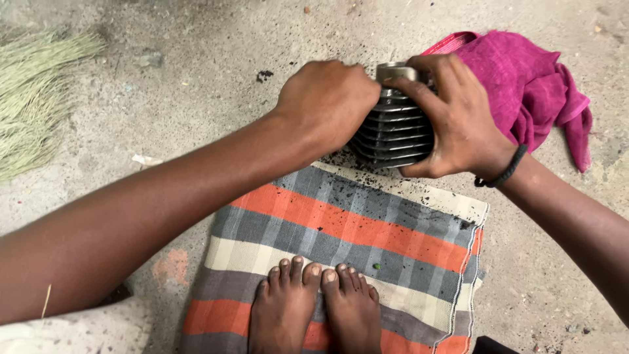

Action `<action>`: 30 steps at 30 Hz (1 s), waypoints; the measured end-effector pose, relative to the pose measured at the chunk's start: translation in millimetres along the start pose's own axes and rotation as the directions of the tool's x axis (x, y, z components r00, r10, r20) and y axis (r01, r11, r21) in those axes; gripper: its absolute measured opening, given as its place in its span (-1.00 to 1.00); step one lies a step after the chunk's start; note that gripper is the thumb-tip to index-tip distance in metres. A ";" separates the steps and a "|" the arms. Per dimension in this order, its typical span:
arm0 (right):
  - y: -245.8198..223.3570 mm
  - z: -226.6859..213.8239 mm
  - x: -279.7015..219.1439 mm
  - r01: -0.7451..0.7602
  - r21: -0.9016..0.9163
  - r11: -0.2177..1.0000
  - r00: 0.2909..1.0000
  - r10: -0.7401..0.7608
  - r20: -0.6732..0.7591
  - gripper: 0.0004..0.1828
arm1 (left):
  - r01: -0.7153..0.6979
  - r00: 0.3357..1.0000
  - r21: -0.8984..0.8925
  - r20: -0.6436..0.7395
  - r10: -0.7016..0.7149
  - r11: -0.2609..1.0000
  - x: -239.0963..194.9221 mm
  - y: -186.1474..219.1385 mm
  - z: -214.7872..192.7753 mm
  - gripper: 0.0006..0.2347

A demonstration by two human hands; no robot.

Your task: The person scrubs a metal engine cylinder head with a wire brush to remove black carbon deposits. They hold the part with one hand and scrub the fins with the other, occasionally wiping the surface with a pink cloth.

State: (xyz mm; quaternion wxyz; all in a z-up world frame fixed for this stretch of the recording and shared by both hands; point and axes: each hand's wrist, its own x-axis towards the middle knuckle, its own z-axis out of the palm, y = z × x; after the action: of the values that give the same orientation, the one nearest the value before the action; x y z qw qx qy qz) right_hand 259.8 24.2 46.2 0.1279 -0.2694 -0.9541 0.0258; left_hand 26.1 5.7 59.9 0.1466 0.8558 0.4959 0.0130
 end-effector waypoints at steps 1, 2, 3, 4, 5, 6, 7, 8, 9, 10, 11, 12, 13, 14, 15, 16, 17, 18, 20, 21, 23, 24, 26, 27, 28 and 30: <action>0.6 -0.9 -0.9 -0.003 0.003 1.000 1.000 0.003 0.004 0.12 | -0.010 1.000 -0.009 -0.006 0.010 1.000 -0.7 1.8 -1.0 -0.94; 1.0 -1.7 -2.0 -0.006 0.005 1.000 1.000 0.006 0.007 0.12 | -0.020 1.000 -0.018 -0.012 0.020 1.000 -1.3 3.6 -1.8 -0.93; 0.3 -1.0 -3.5 -0.011 0.013 1.000 1.000 0.011 0.011 0.12 | -0.029 1.000 -0.027 -0.013 0.029 0.999 -2.5 4.8 -2.0 -0.93; 1.2 -0.1 -3.8 -0.022 0.006 1.000 0.999 0.022 0.024 0.14 | -0.021 1.000 0.007 -0.004 0.021 1.000 -1.0 6.3 -2.8 -0.94; 3.4 0.4 -3.2 -0.032 -0.001 0.999 0.999 0.032 0.038 0.16 | -0.014 1.000 0.041 0.003 0.014 0.999 2.3 8.7 -3.7 -0.93; 4.2 1.0 -3.6 -0.043 -0.009 0.999 0.998 0.043 0.052 0.18 | -0.007 1.000 0.074 0.010 0.007 0.997 4.0 10.6 -4.3 -0.91; 4.4 1.7 -3.8 -0.032 -0.005 0.999 0.999 0.032 0.043 0.17 | -0.046 0.997 0.082 -0.061 0.051 0.996 1.4 9.7 -4.5 -0.93; 4.6 2.4 -4.0 -0.020 -0.001 1.000 0.999 0.021 0.033 0.17 | -0.083 0.987 0.092 -0.131 0.095 0.992 -4.1 7.0 -4.3 -0.94; 5.9 1.9 -4.6 -0.011 -0.003 1.000 1.000 0.011 0.025 0.16 | -0.124 0.969 0.104 -0.203 0.143 0.987 -6.6 4.2 -5.1 -0.93; 7.8 3.7 -3.1 0.001 -0.001 1.000 1.000 -0.001 0.015 0.17 | -0.117 0.961 0.105 -0.237 0.139 0.988 -6.6 0.2 -6.8 -0.93; 8.9 5.3 -3.7 0.004 -0.003 1.000 1.000 -0.004 0.012 0.19 | -0.121 0.952 0.098 -0.269 0.144 0.988 -4.7 -2.2 -7.4 -0.92; 9.7 4.5 -6.2 0.006 -0.004 1.000 1.000 -0.006 0.009 0.20 | -0.126 0.942 0.090 -0.300 0.147 0.988 -2.0 -2.7 -6.9 -0.92; 9.2 2.6 -9.1 -0.008 0.002 1.000 1.000 0.008 0.024 0.20 | -0.124 0.954 0.108 -0.261 0.149 0.986 -2.5 -1.6 -4.4 -0.93; 7.9 0.0 -11.3 -0.021 0.007 1.000 0.999 0.021 0.038 0.19 | -0.124 0.964 0.126 -0.221 0.149 0.984 -3.8 -0.7 -2.0 -0.93; 7.4 1.4 -5.3 -0.025 0.018 1.000 0.999 0.024 0.035 0.18 | -0.112 0.974 0.161 -0.179 0.141 0.981 -6.0 -5.2 -3.3 -0.94; 6.3 2.7 0.0 -0.020 0.018 1.000 1.000 0.020 0.024 0.19 | -0.095 0.983 0.168 -0.141 0.119 0.981 -7.2 -8.8 -4.6 -0.94; 4.8 1.1 -1.2 -0.024 0.013 1.000 0.999 0.023 0.026 0.19 | -0.085 0.989 0.162 -0.105 0.103 0.983 -5.7 -7.1 -2.8 -0.95; 4.2 0.8 -1.8 -0.027 0.009 1.000 0.999 0.027 0.029 0.20 | -0.076 0.994 0.157 -0.068 0.087 0.985 -4.1 -5.6 -0.7 -0.95; 3.5 0.1 -3.9 -0.025 0.013 1.000 0.999 0.025 0.025 0.16 | -0.076 0.994 0.144 -0.067 0.087 0.987 -0.8 -3.3 3.1 -0.95; 4.6 -0.5 -4.0 -0.024 0.011 1.000 1.000 0.023 0.021 0.14 | -0.077 0.994 0.140 -0.070 0.088 0.987 2.1 -2.3 3.6 -0.95; 4.5 1.5 -3.0 -0.019 0.014 1.000 1.000 0.019 0.013 0.16 | -0.044 0.999 0.130 0.002 0.044 0.991 7.7 0.7 3.2 -0.96; 4.2 2.6 -2.1 -0.016 0.017 1.000 1.000 0.016 0.007 0.17 | -0.025 0.999 0.128 0.039 0.020 0.991 9.9 2.0 2.5 -0.95; 2.1 3.0 -2.7 -0.039 0.029 0.999 0.999 0.038 0.024 0.17 | -0.037 0.999 0.136 -0.001 0.037 0.990 9.3 7.8 3.8 -0.94; 3.1 1.3 -1.7 -0.050 0.026 0.998 0.998 0.049 0.030 0.17 | -0.046 0.998 0.144 -0.029 0.050 0.989 10.3 8.9 2.6 -0.92; 3.0 0.1 -1.1 -0.046 0.025 0.999 0.999 0.046 0.025 0.17 | -0.050 0.998 0.113 -0.031 0.054 0.992 10.0 8.5 1.3 -0.92; 1.2 -2.3 -1.9 -0.041 0.024 0.999 0.999 0.041 0.022 0.17 | -0.058 0.998 0.047 -0.033 0.060 0.997 6.6 8.4 0.6 -0.94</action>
State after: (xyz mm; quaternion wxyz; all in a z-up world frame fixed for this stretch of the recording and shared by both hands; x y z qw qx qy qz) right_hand 262.5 24.2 47.8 0.1205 -0.2869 -0.9494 0.0430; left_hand 36.7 7.3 60.7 0.1179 0.8729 0.4730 0.0209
